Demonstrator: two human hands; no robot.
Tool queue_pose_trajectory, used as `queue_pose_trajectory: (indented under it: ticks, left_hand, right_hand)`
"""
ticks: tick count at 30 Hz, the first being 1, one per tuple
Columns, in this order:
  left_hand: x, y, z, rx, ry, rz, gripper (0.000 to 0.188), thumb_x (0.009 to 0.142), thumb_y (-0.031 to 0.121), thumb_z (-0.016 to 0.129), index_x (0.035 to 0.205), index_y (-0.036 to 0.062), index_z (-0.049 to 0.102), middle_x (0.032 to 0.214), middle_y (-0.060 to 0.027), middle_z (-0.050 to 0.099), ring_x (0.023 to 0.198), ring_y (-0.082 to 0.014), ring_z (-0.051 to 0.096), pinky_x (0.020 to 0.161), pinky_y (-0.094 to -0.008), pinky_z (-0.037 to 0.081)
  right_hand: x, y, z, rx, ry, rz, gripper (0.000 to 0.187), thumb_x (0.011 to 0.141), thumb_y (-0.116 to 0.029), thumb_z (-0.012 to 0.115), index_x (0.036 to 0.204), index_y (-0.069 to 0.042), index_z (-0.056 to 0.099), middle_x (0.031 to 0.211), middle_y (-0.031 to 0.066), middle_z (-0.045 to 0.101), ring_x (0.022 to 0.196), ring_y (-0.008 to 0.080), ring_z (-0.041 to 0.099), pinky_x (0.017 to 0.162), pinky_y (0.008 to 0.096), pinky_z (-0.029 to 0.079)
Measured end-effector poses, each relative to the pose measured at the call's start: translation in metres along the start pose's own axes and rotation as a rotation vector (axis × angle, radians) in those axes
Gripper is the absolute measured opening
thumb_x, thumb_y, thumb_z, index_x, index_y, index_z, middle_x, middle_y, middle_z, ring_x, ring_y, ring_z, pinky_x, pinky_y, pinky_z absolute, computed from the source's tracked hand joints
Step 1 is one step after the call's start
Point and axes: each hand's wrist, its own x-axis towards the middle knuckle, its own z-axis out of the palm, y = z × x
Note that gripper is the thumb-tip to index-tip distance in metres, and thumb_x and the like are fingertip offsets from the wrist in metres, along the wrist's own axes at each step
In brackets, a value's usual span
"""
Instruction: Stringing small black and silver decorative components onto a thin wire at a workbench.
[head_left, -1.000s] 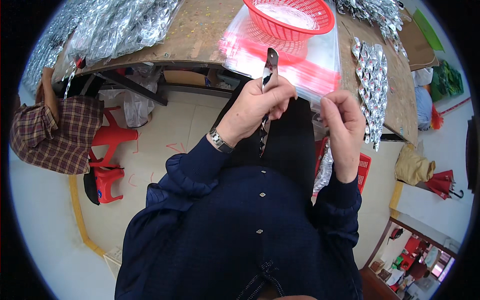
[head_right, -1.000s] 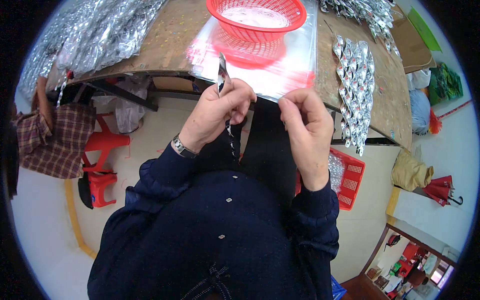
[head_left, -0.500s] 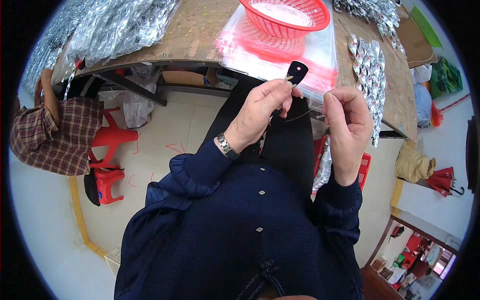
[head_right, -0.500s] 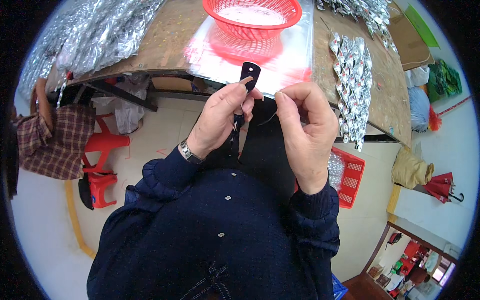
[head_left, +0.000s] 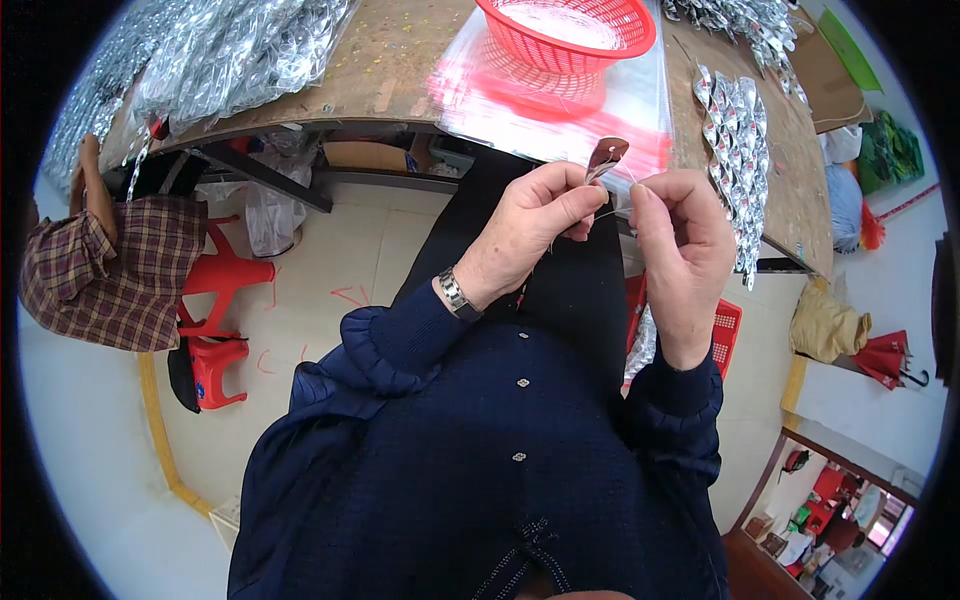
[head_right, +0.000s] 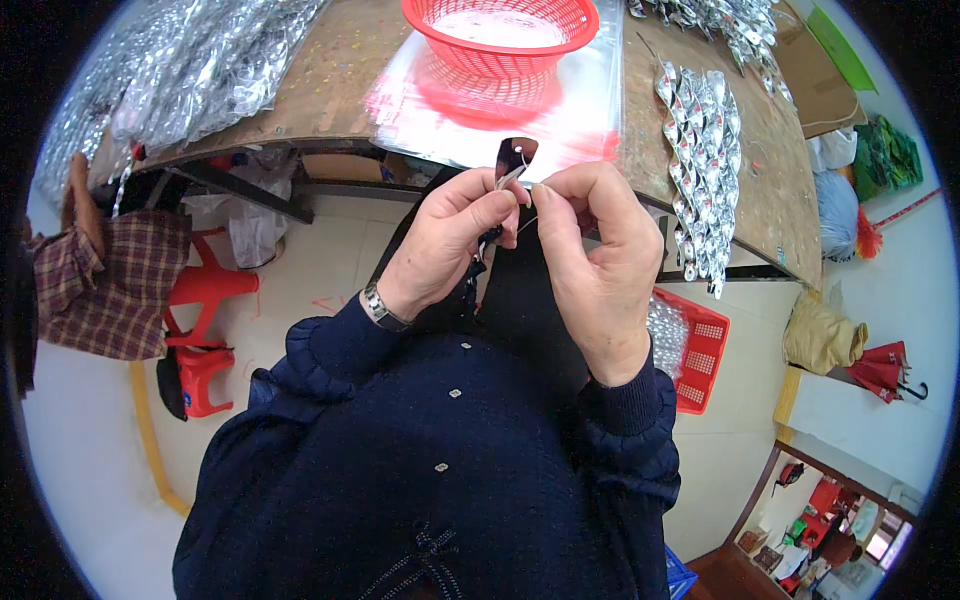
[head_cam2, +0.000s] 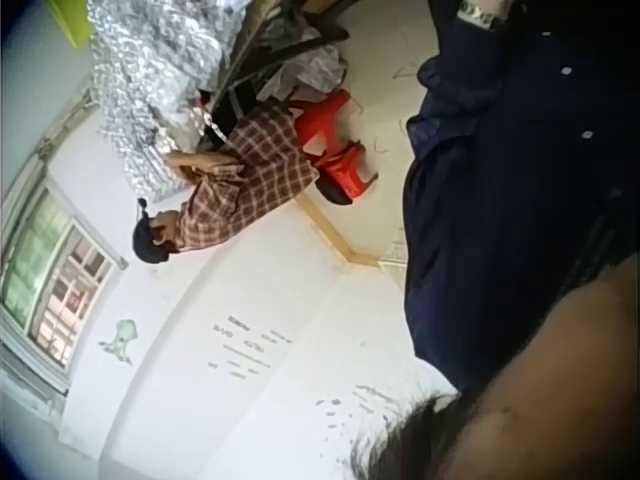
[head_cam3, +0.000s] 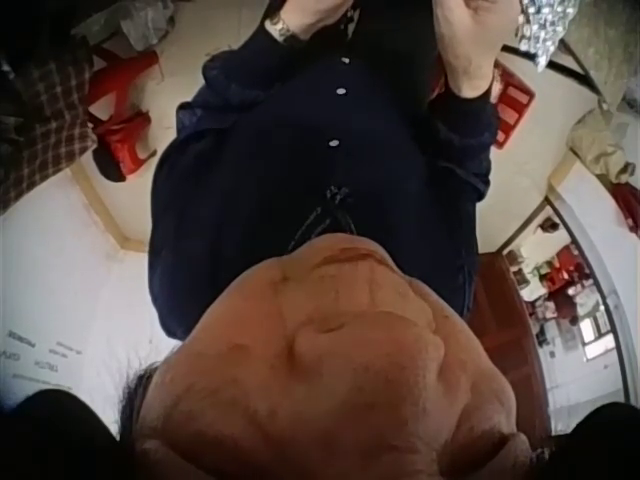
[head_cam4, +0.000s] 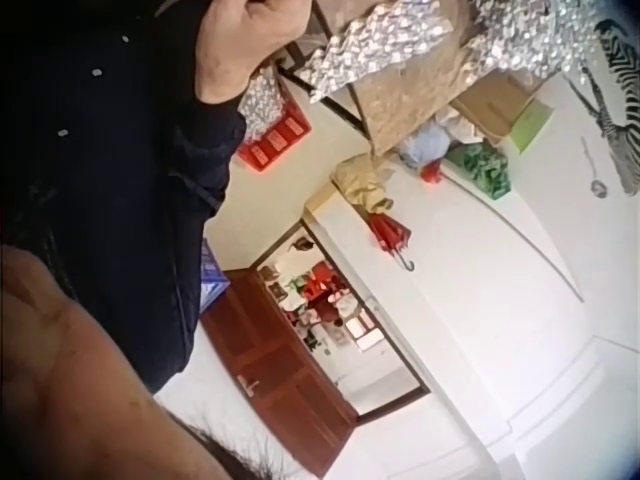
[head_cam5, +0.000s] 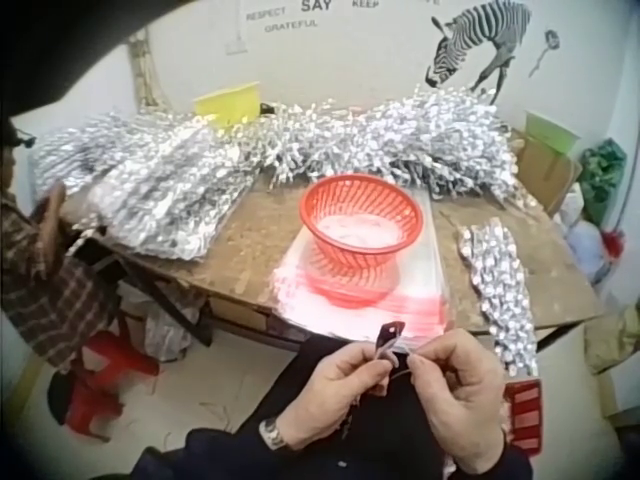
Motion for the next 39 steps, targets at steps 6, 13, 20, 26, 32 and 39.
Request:
queue_pose_trajectory:
  ticks: [6,13,20,26,32,39]
  left_hand:
    - [0.000,0.002,0.001,-0.007,-0.003,-0.003,0.017,0.094,0.017,0.054,0.102,0.0020,0.059,0.080,0.0001,0.057,0.075,-0.0083,0.053,0.072,-0.0237,0.044]
    - [-0.002,0.001,0.002,0.020,-0.006,0.010,0.016,0.093,0.015,0.055,0.102,0.0016,0.059,0.081,-0.0005,0.058,0.075,-0.0086,0.054,0.072,-0.0235,0.045]
    - [-0.004,-0.001,0.003,0.002,-0.001,0.002,0.013,0.091,0.012,0.057,0.099,0.0022,0.059,0.087,-0.0010,0.059,0.078,-0.0083,0.054,0.073,-0.0237,0.046]
    - [-0.006,-0.001,0.005,-0.006,0.005,-0.001,0.011,0.091,0.011,0.058,0.098,0.0027,0.060,0.089,-0.0007,0.059,0.078,-0.0081,0.054,0.073,-0.0229,0.046]
    - [-0.007,-0.002,0.006,0.032,-0.026,0.004,0.011,0.090,0.009,0.059,0.098,0.0024,0.060,0.089,-0.0001,0.059,0.077,-0.0078,0.053,0.072,-0.0215,0.045]
    - [-0.010,-0.005,0.010,0.129,-0.030,0.024,0.012,0.088,0.006,0.060,0.099,0.0022,0.059,0.090,0.0010,0.058,0.079,-0.0060,0.052,0.074,-0.0203,0.044]
  right_hand:
    - [0.001,0.001,0.001,0.009,-0.006,0.027,0.003,0.089,-0.002,0.056,0.087,-0.001,0.056,0.076,-0.0027,0.053,0.070,0.0031,0.048,0.063,0.0178,0.038]
    - [0.000,0.003,0.003,0.007,-0.004,0.025,0.002,0.089,-0.002,0.057,0.087,-0.001,0.056,0.077,-0.0023,0.054,0.070,0.0032,0.048,0.064,0.0178,0.039]
    - [0.001,0.008,0.005,0.015,0.061,-0.011,0.004,0.084,-0.001,0.061,0.082,0.000,0.057,0.069,0.0007,0.057,0.061,0.0046,0.050,0.056,0.0201,0.041]
    - [-0.002,0.010,0.004,-0.004,-0.002,0.050,0.002,0.089,-0.002,0.057,0.088,-0.001,0.056,0.079,-0.0023,0.054,0.071,0.0028,0.049,0.065,0.0174,0.040]
    - [-0.002,0.009,0.005,0.007,0.079,0.068,0.005,0.085,-0.003,0.061,0.083,0.000,0.058,0.068,0.0007,0.057,0.061,0.0042,0.050,0.055,0.0202,0.041]
    - [-0.004,0.007,0.000,0.006,0.020,0.114,0.004,0.090,-0.005,0.057,0.089,-0.001,0.057,0.075,-0.0005,0.057,0.065,0.0029,0.051,0.057,0.0168,0.039]
